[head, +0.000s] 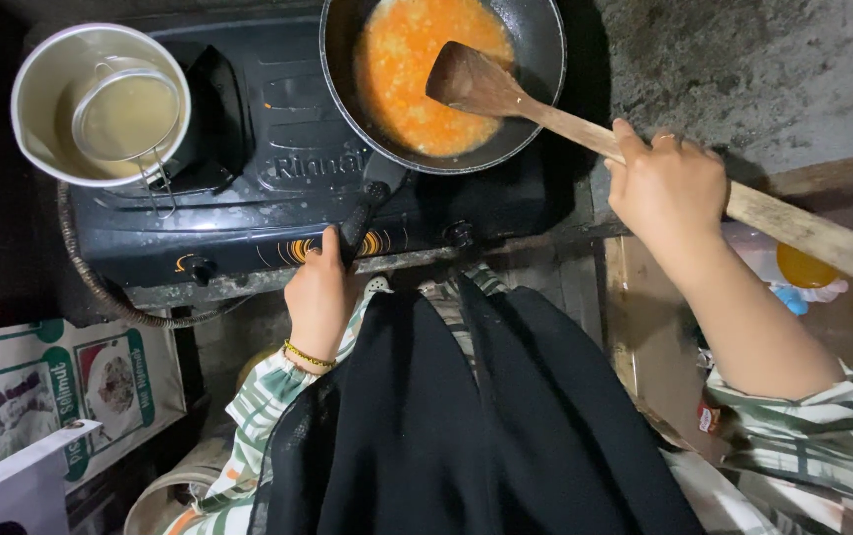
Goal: Cooking food by stirring ingredients in a pan and transferring solids from a pot using a strainer
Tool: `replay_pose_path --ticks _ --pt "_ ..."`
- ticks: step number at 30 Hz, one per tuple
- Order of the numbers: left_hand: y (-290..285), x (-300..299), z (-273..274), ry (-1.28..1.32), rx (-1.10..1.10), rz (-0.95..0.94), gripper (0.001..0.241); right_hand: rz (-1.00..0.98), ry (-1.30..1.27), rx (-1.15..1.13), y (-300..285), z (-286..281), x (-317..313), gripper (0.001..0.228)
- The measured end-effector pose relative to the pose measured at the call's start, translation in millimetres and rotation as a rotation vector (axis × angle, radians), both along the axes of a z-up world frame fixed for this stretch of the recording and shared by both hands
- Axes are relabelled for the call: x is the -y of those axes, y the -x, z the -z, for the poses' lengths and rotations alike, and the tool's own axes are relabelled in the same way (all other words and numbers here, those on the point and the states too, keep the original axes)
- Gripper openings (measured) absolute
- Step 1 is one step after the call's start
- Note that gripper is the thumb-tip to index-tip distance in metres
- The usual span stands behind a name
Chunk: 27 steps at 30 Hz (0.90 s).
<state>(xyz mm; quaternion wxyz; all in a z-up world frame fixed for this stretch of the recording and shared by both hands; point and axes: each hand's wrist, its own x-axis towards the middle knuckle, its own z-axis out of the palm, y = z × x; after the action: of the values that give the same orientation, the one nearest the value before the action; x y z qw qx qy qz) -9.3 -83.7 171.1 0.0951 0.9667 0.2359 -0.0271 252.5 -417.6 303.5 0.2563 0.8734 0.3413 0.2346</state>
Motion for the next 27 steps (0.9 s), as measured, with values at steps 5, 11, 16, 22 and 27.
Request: replay_pose_path --ticks 5,11,16,22,27 --pt "0 0 1 -0.012 0.011 -0.005 0.052 0.028 0.052 -0.001 0 3 -2 0.048" --pt "2 -1 7 -0.036 0.017 0.014 0.061 0.008 0.026 -0.009 -1 8 3 0.048" --pt "-1 2 -8 0.024 -0.028 -0.014 0.062 -0.026 -0.031 0.006 -5 21 8 0.047" --pt "-5 5 -24 0.035 -0.093 -0.036 0.065 0.085 -0.135 -0.213 -6 34 12 0.043" --pt "-6 6 -32 0.091 -0.098 -0.059 0.061 0.285 -0.198 -0.506 -7 42 14 0.043"
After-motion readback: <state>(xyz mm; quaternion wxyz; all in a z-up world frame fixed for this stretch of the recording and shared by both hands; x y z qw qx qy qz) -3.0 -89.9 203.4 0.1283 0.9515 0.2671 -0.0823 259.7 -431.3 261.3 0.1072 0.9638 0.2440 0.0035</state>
